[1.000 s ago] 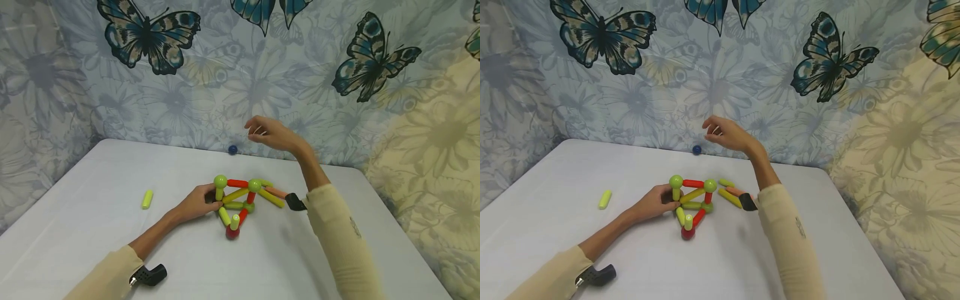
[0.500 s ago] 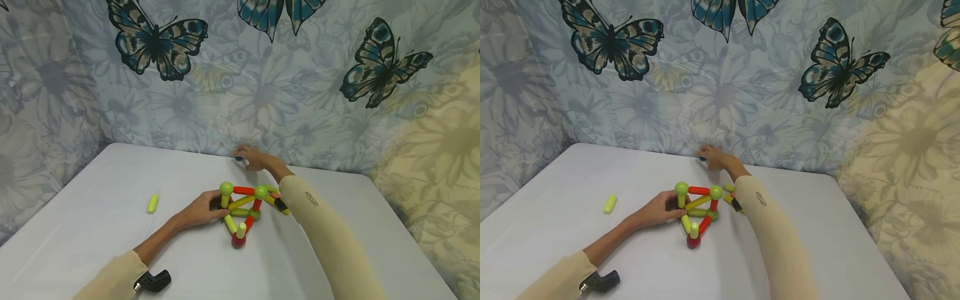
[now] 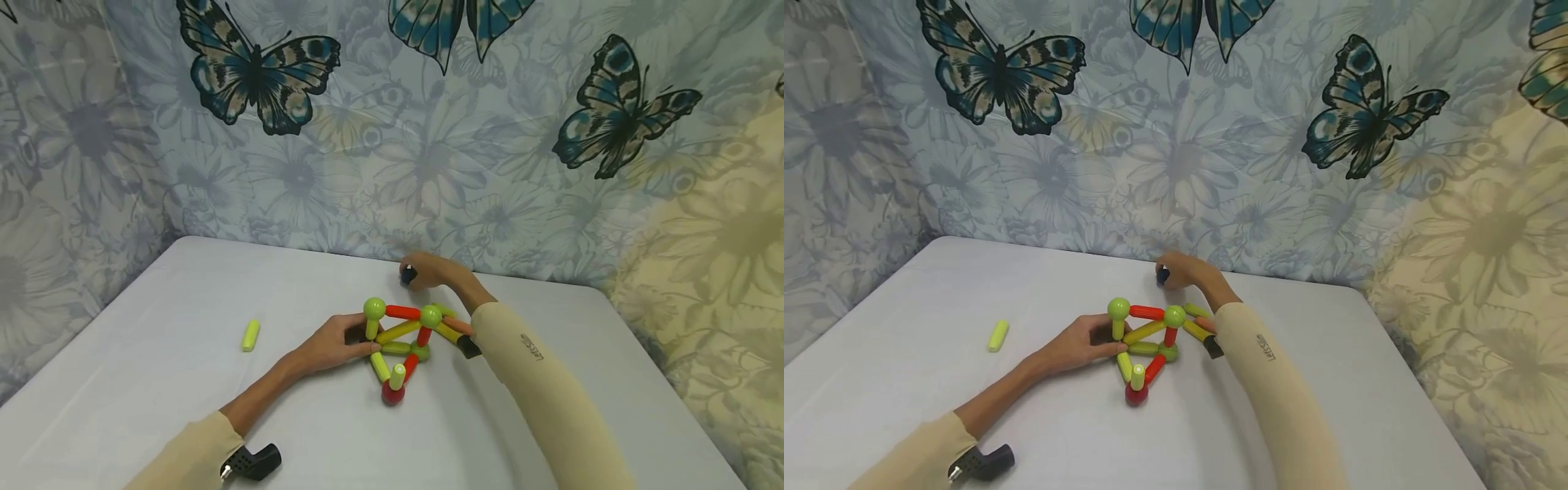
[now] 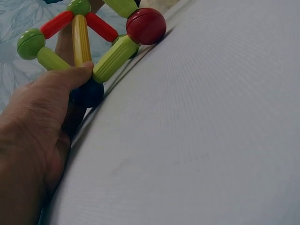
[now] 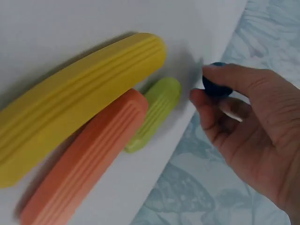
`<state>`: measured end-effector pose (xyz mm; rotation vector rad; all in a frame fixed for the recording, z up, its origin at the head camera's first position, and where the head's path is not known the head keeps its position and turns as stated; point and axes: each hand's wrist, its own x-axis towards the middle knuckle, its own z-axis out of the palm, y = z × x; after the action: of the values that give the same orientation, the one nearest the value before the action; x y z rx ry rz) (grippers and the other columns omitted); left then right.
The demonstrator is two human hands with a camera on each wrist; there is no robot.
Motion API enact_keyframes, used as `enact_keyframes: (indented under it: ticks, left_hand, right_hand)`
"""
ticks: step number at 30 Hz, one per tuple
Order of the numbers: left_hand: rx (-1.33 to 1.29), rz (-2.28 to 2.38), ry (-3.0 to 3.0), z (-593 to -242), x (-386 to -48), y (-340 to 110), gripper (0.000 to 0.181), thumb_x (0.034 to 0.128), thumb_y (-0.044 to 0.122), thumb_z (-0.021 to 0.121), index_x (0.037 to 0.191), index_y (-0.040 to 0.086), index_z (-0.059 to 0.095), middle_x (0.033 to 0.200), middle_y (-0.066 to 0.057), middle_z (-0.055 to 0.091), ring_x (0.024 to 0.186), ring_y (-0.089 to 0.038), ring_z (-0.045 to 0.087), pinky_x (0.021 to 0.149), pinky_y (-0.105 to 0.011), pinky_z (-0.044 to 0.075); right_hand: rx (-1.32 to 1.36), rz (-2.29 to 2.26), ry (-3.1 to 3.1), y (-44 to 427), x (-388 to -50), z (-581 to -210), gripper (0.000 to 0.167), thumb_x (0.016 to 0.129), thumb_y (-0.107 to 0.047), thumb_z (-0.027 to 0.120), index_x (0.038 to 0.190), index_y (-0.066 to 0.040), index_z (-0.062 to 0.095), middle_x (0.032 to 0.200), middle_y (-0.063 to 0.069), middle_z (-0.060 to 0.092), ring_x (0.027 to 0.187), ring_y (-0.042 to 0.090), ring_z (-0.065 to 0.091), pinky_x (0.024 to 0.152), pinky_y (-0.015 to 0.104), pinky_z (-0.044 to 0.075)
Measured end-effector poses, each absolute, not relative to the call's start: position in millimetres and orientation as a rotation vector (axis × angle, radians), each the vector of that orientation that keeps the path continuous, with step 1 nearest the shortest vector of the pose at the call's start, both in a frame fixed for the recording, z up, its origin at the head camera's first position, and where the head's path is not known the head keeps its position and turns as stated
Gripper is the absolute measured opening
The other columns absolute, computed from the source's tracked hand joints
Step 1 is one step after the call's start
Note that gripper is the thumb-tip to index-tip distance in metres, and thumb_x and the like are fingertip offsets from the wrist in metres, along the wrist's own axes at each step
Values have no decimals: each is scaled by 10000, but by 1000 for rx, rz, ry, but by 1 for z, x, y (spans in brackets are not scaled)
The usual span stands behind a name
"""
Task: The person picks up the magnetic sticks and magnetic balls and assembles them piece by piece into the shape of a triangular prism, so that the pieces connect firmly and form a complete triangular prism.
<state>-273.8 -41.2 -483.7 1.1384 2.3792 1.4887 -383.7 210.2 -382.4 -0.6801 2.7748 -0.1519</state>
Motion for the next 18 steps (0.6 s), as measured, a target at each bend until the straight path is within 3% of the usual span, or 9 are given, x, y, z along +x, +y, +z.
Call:
enact_keyframes:
  ticks: [6,12,18]
  left_hand:
    - [1154,1503,2395,-487,-274,-41,240,975,299,751,1181,204,673,1117,39,718,1074,-103,666,1011,-273,544]
    - [1158,1507,2405,-485,-274,-42,184,965,297,766,1114,235,678,1072,62,716,1048,-99,671,980,-265,550]
    - [1105,1535,2387,-485,-273,-41,166,954,275,777,1090,246,687,1069,66,725,1048,-102,680,971,-254,549]
  right_hand:
    - [-673,-540,2988,237,-340,-360,381,961,-99,692,1293,76,628,1215,242,678,1059,346,663,928,469,580]
    - [-709,-788,3008,256,-277,-326,407,969,-119,708,1342,-20,576,1169,176,716,1017,294,700,876,426,593]
    - [-998,-675,2823,254,-233,-306,353,946,-116,758,1272,-86,624,1104,20,744,984,157,685,851,303,581]
